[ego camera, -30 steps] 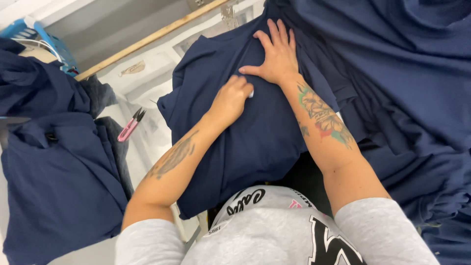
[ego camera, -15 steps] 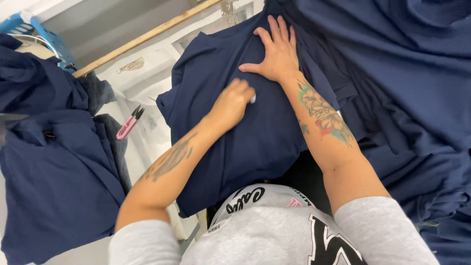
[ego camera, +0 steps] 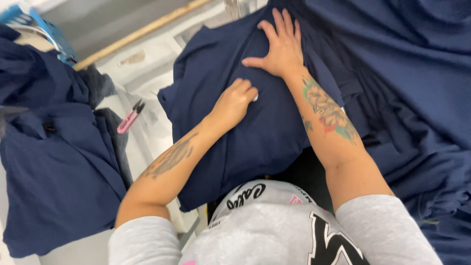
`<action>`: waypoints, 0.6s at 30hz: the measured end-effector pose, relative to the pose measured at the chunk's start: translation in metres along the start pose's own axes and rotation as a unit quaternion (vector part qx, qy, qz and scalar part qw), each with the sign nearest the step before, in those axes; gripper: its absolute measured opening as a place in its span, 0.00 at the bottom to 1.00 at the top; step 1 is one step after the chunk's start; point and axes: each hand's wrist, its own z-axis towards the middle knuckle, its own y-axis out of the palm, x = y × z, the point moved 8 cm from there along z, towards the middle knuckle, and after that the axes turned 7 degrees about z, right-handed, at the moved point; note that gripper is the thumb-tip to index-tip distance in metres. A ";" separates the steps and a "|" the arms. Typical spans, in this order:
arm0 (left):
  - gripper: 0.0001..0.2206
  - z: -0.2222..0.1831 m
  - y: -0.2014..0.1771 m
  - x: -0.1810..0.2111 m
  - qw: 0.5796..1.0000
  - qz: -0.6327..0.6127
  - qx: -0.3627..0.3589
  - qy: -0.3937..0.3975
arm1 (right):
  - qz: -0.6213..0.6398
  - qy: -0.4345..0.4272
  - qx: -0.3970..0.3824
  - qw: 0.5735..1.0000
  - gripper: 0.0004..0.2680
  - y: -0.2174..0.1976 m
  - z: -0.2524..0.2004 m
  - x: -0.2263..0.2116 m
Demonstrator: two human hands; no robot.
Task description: Inspecting navy blue t-shirts for defects, trimming loose threads with snips, and removing lint with a cleaning tool.
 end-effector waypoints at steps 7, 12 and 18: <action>0.06 0.015 0.016 -0.041 0.992 0.075 -0.097 -0.031 | 0.000 0.001 -0.002 1.000 0.34 0.002 0.001 -0.001; 0.03 0.033 0.021 -0.043 0.998 0.038 0.041 -0.025 | -0.012 -0.011 -0.006 1.000 0.27 0.006 0.001 0.003; 0.09 -0.030 0.007 -0.006 0.984 -0.154 -0.088 -0.019 | -0.003 0.009 -0.009 1.000 0.28 0.000 0.002 -0.003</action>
